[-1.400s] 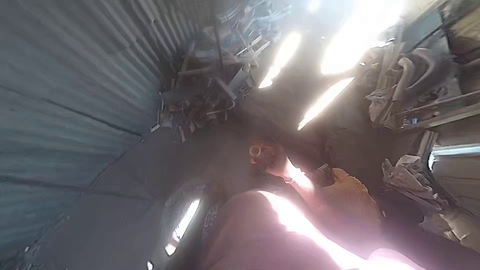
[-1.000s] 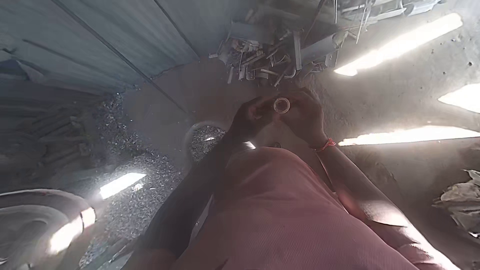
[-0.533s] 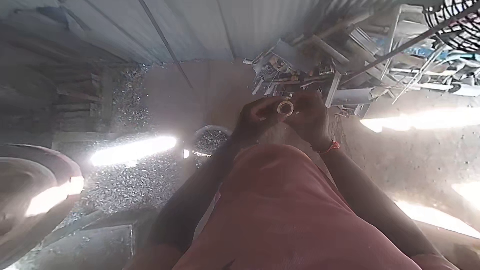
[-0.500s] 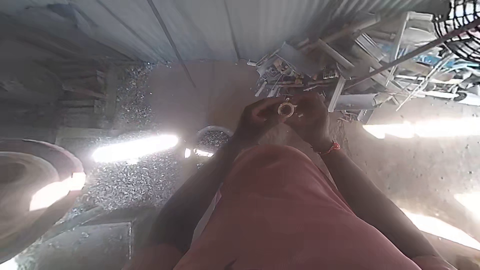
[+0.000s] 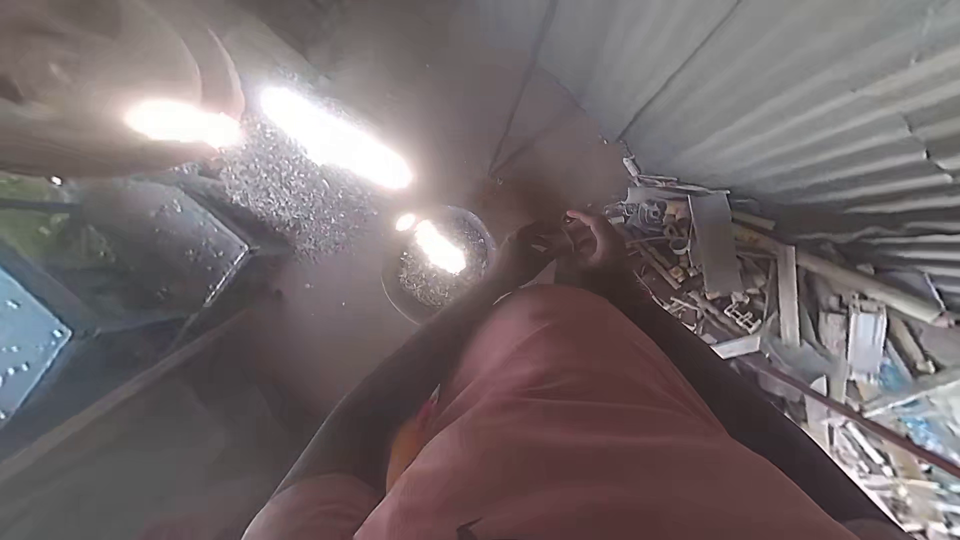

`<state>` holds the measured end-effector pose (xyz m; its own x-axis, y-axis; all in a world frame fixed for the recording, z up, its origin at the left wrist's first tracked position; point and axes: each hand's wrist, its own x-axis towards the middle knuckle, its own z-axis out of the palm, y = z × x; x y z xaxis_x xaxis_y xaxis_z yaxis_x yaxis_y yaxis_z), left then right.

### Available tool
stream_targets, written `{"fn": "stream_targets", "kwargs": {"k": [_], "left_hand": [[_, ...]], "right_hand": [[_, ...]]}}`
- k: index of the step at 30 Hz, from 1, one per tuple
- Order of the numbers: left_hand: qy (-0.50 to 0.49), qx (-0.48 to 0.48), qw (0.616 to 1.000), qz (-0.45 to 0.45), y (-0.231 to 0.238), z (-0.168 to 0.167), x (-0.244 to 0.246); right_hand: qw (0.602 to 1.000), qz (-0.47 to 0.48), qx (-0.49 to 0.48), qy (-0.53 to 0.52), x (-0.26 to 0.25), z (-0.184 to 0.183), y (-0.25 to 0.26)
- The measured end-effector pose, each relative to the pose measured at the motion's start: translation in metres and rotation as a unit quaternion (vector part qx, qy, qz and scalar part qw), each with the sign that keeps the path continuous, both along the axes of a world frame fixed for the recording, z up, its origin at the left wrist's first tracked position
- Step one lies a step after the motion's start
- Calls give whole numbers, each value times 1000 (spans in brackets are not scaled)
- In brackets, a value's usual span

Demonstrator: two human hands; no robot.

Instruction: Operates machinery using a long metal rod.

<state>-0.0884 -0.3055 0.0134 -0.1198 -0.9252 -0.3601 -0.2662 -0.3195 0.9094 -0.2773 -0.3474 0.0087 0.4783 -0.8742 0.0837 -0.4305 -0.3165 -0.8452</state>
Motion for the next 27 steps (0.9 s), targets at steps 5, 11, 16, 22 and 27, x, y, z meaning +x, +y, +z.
{"fn": "stream_targets", "kwargs": {"k": [5,11,16,22,27], "left_hand": [[-11,10,989,149,-43,-11,3],[-79,75,965,238,-88,-23,5],[-210,232,929,195,-119,-72,31],[-113,409,895,135,-194,-92,99],[-109,470,868,117,-187,-156,122]], "right_hand": [[977,162,136,2,22,0,-103],[894,169,415,18,41,-28,-178],[900,159,376,155,47,-50,-236],[908,27,324,266,-43,-60,-277],[841,-47,373,389,-111,-49,-256]]}}
